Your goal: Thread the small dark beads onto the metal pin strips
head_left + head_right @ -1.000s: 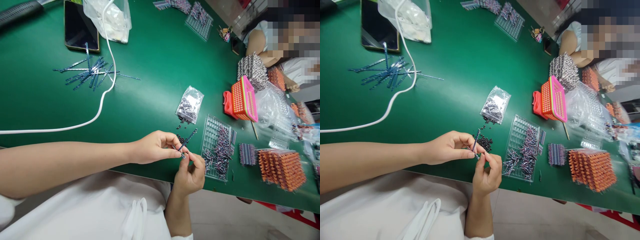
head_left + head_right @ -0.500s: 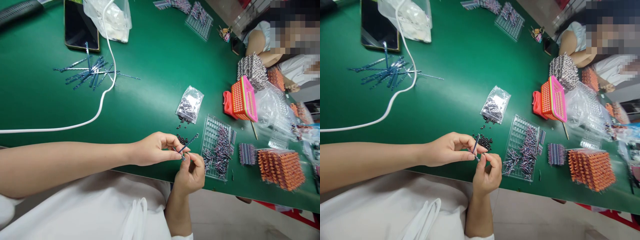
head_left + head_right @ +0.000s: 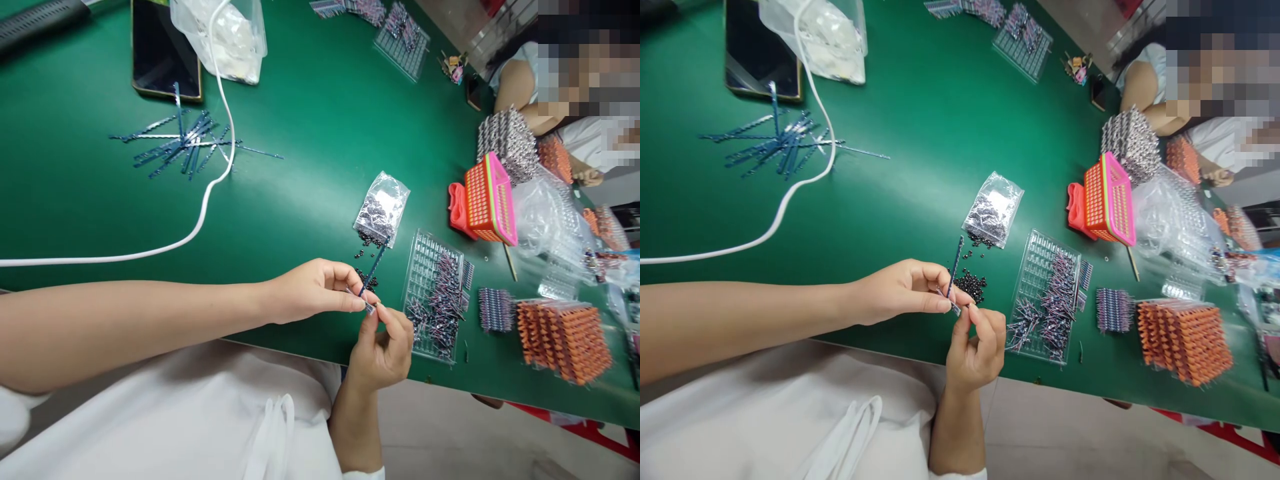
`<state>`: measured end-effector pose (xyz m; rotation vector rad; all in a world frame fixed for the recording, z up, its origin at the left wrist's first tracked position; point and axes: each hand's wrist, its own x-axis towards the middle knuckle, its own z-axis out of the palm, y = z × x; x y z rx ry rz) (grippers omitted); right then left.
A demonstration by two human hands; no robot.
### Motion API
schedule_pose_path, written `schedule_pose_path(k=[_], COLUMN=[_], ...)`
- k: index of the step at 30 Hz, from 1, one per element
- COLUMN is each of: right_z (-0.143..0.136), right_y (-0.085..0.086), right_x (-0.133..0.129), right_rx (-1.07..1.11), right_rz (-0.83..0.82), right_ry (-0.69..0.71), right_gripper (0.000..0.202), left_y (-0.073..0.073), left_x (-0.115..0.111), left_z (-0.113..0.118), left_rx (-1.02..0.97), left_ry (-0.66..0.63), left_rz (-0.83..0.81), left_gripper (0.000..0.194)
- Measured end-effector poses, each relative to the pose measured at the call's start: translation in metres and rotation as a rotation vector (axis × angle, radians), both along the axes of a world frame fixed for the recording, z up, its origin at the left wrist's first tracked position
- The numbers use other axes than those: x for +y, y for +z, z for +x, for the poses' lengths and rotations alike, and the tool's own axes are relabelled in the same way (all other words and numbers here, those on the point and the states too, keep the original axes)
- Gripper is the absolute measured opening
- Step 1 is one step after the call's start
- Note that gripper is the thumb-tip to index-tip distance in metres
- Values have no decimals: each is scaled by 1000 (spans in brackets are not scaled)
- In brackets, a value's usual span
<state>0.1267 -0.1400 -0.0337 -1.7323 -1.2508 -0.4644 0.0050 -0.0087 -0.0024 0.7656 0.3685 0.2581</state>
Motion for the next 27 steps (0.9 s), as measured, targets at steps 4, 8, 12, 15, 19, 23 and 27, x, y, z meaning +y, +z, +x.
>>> schedule_pose_path(k=[4,8,12,15,19,23,27], right_z=[-1,-3,-3,-3,-3,-3,-3], right_y=[0,-1,-1,-1,-1,-1,-1], right_x=[1,0,-2,-3,-3,-2,-2], right_rx=[14,120,213,194,164,163,158], right_rz=[-4,-18,-52,-59,-47,-34,-50], right_ry=[-26,-27,-29,-25,-22,-17,-18], right_gripper=[15,10,5,7,13,13,11], left_y=[1,-2,-3,-3,-2,0,2], left_x=[2,0,-2,-2,-2,-2,-2], left_z=[0,-1,-1,-1,0,-1,-2], left_rx=[2,-7,-18,-22,-29,4,7], left_ry=[-10,-23,-24,-12,-3,4,15], left_rz=[-32,15,43,42,60,183,275], left_gripper=[20,20,20,20,18,16,15])
